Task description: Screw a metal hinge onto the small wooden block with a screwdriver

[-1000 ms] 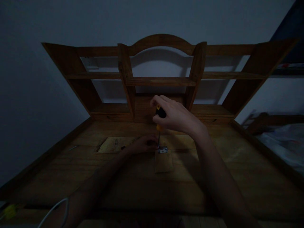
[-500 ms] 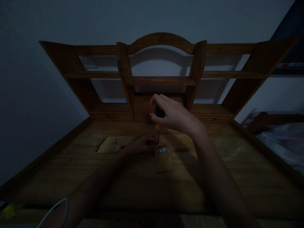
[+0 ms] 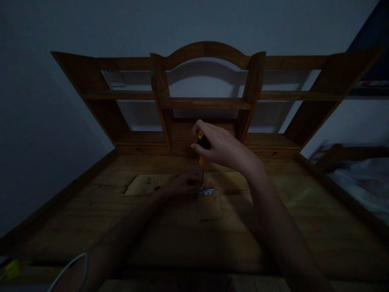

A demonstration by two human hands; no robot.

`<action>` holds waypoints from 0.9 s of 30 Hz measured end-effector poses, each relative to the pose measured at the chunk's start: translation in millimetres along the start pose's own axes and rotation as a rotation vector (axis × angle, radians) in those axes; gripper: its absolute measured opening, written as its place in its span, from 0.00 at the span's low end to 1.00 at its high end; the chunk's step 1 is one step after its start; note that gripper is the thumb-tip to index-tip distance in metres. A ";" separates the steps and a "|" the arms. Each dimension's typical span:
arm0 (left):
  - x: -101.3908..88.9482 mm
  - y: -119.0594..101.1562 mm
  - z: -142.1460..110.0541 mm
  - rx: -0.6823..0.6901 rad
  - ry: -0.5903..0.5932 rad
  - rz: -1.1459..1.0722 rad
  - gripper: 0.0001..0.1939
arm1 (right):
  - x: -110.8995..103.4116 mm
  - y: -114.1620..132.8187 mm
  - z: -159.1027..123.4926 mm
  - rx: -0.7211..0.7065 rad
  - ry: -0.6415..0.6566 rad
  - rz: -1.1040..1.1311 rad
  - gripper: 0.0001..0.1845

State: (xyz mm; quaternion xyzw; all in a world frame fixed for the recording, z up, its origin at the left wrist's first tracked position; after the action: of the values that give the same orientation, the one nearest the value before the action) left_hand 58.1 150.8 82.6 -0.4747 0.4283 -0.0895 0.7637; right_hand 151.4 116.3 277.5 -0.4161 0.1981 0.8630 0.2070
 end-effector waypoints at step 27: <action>-0.3 6.6 -0.7 -0.025 -0.029 -0.040 0.11 | 2.0 5.8 2.5 -0.019 -0.007 0.052 0.18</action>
State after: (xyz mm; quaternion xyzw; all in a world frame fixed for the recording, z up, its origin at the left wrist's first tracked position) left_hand 55.7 154.1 77.3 -0.4940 0.4088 -0.0925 0.7618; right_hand 145.7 113.2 278.3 -0.4099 0.1998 0.8714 0.1810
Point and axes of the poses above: each hand's wrist, its own z-axis towards the middle knuckle, its own x-axis out of the palm, y = z × x, the point moved 8 cm from there along z, towards the middle knuckle, and after that the axes turned 6 degrees about -x, right-handed, at the moved point
